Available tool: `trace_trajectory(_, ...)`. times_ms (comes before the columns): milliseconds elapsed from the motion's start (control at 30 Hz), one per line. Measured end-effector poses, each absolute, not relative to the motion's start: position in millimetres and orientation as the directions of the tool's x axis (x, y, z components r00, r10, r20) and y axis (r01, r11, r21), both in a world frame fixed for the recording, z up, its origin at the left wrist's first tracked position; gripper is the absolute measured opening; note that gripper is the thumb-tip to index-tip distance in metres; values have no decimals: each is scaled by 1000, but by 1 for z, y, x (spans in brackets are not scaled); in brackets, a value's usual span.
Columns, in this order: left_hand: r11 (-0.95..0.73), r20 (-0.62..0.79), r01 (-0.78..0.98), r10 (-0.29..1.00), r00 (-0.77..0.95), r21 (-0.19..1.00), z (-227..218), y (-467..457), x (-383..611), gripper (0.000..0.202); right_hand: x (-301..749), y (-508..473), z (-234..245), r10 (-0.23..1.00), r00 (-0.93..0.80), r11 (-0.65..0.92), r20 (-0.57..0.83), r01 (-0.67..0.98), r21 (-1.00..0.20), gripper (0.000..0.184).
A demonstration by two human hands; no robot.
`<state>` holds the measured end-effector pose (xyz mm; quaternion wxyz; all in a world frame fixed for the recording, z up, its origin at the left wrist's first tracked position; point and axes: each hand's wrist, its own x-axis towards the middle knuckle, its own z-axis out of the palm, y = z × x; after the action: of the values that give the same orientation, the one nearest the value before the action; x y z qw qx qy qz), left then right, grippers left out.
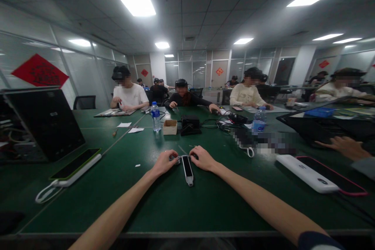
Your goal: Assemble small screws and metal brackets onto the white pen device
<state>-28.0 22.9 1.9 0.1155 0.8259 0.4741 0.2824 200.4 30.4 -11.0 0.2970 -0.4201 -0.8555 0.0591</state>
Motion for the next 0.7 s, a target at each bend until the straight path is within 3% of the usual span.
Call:
trace_trajectory(267,-531,364,760,839,406,376,-2,26,-28,22,199,31,-11,747,-471,644,470,689,-333,13)
trace_trajectory(700,-545,367,724,833,413,422,-4,27,-30,19,199,27,-6,763,-470,631,444,692,-351,13)
